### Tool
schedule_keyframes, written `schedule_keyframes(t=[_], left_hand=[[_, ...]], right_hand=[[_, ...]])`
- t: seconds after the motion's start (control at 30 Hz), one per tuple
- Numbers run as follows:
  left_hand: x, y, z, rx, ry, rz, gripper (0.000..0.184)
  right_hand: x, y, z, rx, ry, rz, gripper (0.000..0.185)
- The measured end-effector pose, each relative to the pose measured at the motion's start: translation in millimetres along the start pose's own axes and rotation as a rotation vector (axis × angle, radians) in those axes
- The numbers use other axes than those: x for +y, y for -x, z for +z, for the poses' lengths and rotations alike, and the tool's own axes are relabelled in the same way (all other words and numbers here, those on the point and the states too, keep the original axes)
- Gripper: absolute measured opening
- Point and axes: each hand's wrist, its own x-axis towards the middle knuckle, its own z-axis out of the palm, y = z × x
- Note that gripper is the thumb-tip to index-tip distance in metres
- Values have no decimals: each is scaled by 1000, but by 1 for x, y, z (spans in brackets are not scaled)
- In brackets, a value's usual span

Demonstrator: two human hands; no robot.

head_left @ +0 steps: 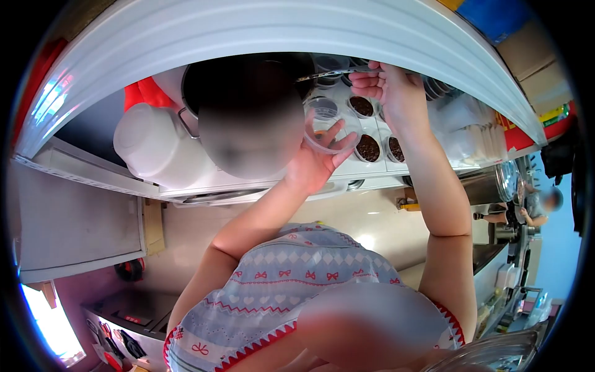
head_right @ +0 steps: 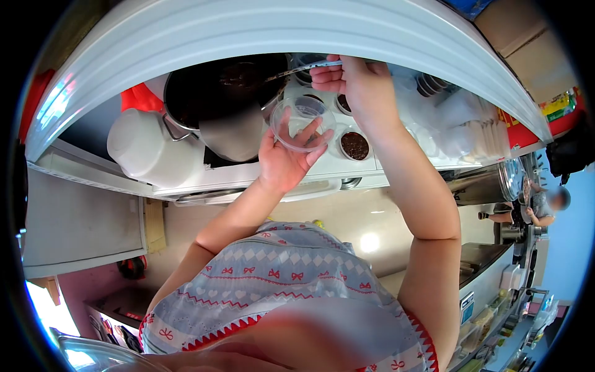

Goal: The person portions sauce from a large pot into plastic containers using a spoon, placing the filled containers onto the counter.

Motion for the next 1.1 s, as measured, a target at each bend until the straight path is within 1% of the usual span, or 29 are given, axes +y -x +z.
schedule_keyframes(t=[0.07, 0.2, 0.43, 0.6, 0.77, 0.83, 0.87, 1.0, 1.07, 1.1], left_hand=[[-4, -6, -2, -10, 9, 31, 63], [-6, -15, -6, 2, 22, 41, 64], [-11, -24, -6, 6, 41, 62, 59], [-11, -30, -5, 13, 70, 78, 55], [-10, -35, -1, 9, 72, 73, 52], [-10, -37, 0, 9, 90, 66, 52], [-10, -38, 1, 5, 104, 66, 51], [-11, -43, 6, 35, 62, 61, 54], [-14, -47, 7, -39, 50, 67, 56], [-15, -47, 7, -36, 50, 60, 56]], right_hand=[[1, 0, -4, 3, -5, 9, 33], [-1, -3, -9, -36, 5, 13, 31], [-5, -3, -21, -32, 5, -21, 31], [-2, -5, -45, -33, -37, -9, 30], [-13, 17, -71, 25, -68, 43, 28], [-13, 26, -85, 60, -96, 5, 25], [-15, 30, -91, 56, -97, 35, 23], [-4, 43, -112, 66, -68, 58, 22], [6, 51, -119, 67, -59, 83, 23], [12, 58, -119, 73, -60, 86, 23]])
